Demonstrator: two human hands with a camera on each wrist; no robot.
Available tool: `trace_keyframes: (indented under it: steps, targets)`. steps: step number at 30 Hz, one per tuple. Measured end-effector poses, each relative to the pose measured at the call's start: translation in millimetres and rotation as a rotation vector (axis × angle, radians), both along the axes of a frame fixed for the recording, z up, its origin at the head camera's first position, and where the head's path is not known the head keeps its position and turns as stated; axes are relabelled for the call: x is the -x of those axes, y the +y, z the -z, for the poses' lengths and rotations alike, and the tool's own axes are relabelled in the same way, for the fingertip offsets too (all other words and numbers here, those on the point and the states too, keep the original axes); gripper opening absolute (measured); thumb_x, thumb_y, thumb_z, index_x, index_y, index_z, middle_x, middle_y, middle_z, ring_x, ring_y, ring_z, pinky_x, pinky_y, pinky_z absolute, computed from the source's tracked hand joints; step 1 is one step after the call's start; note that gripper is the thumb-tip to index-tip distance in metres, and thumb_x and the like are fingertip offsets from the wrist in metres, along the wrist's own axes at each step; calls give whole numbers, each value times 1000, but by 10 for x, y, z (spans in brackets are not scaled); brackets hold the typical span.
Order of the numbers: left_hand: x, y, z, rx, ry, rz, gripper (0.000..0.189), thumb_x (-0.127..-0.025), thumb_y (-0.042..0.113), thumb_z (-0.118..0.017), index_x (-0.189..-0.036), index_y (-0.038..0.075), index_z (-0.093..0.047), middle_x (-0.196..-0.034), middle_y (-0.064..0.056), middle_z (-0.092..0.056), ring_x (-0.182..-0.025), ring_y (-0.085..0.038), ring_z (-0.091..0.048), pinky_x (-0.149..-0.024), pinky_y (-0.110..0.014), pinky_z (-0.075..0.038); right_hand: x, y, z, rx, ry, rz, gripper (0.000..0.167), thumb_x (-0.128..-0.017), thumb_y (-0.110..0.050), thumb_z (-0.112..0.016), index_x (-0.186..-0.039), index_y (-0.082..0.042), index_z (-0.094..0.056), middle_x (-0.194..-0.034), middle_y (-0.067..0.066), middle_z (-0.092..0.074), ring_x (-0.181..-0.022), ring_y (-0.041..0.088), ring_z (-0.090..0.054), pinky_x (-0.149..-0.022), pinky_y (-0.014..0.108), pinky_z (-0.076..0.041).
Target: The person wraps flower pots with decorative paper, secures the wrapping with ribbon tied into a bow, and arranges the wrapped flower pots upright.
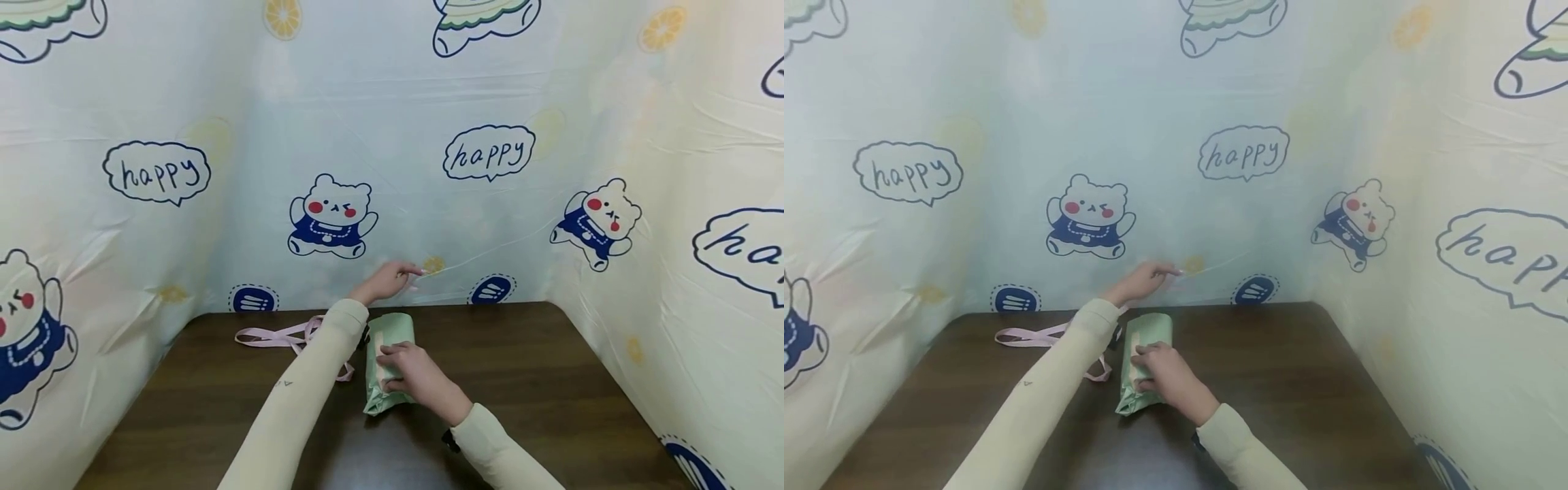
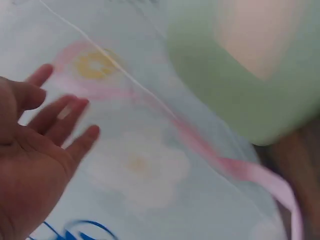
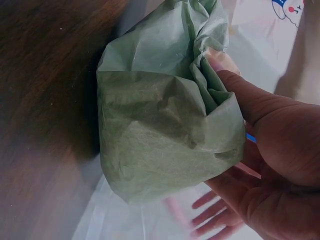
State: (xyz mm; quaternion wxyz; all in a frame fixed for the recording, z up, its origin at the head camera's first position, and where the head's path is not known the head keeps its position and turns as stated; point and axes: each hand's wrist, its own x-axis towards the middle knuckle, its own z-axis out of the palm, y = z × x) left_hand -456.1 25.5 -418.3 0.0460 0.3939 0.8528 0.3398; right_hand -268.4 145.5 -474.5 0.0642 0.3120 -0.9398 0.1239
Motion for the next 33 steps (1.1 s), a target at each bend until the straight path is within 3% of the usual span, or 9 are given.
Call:
trace_keyframes:
  steps: [3,6,9,12,15,18,24,29,33]
  targets:
    - [-80,28,-56,27,4,-8,40,-103,4,-39,-129,5,-70,-143,-16,-59,-135,-30,-52,-103,-43,-47,-27,-10,10,-4,7,1,43,-86,-28,-83,-125,-12,-74,-138,9,-64,-126,30,-60,-103,41,-51]
    - [-135,-85,-84,46,-16,-10,36,-99,0,-46,-123,4,-73,-132,-15,-66,-113,-25,-63,-85,-37,-50,-17,-10,7,-7,14,5,44,-85,-28,-84,-125,-12,-74,-138,9,-65,-126,30,-61,-103,41,-51]
    - [-226,-260,-56,72,-25,38,25,-93,-1,-56,-106,3,-77,-106,-11,-75,-85,-18,-64,-73,-30,-53,-12,-5,21,-10,23,4,44,-84,-27,-84,-124,-11,-74,-137,10,-65,-125,30,-61,-102,41,-51]
    - [-346,-458,36,112,-5,101,15,-89,0,-62,-83,5,-75,-78,-3,-70,-67,-9,-58,-64,-26,-50,-6,1,39,-5,33,9,45,-84,-28,-85,-125,-11,-74,-136,9,-66,-125,28,-62,-101,40,-52]
    - [-485,-652,196,111,-12,134,14,-86,1,-62,-76,6,-71,-70,2,-63,-60,-8,-50,-60,-26,-46,-6,-1,48,22,20,21,49,-85,-29,-84,-128,-11,-71,-136,8,-66,-124,25,-62,-99,39,-53]
    - [-629,-809,381,58,-6,115,9,-85,3,-63,-87,7,-71,-82,-1,-66,-68,-13,-55,-64,-28,-49,-17,-4,47,81,-18,43,56,-85,-30,-84,-133,-9,-66,-138,7,-64,-124,23,-62,-99,39,-54]
    - [-891,-890,630,-60,71,47,35,-88,13,-70,-122,7,-67,-126,-8,-60,-110,-33,-58,-92,-52,-51,-23,27,53,199,-56,82,59,-80,-27,-89,-130,-5,-66,-133,10,-66,-120,25,-64,-98,42,-54]
    - [-1046,-880,800,-138,112,71,32,-88,16,-73,-119,9,-67,-118,-5,-62,-106,-28,-61,-92,-55,-52,-18,57,91,225,-37,64,51,-79,-27,-90,-121,-4,-73,-126,8,-66,-114,23,-65,-95,37,-55]
    - [-1136,-869,889,-195,142,85,31,-88,19,-75,-116,9,-67,-117,-5,-63,-104,-26,-61,-91,-53,-52,-18,81,145,187,45,62,51,-78,-33,-89,-121,-9,-76,-118,3,-61,-108,19,-57,-90,32,-53]
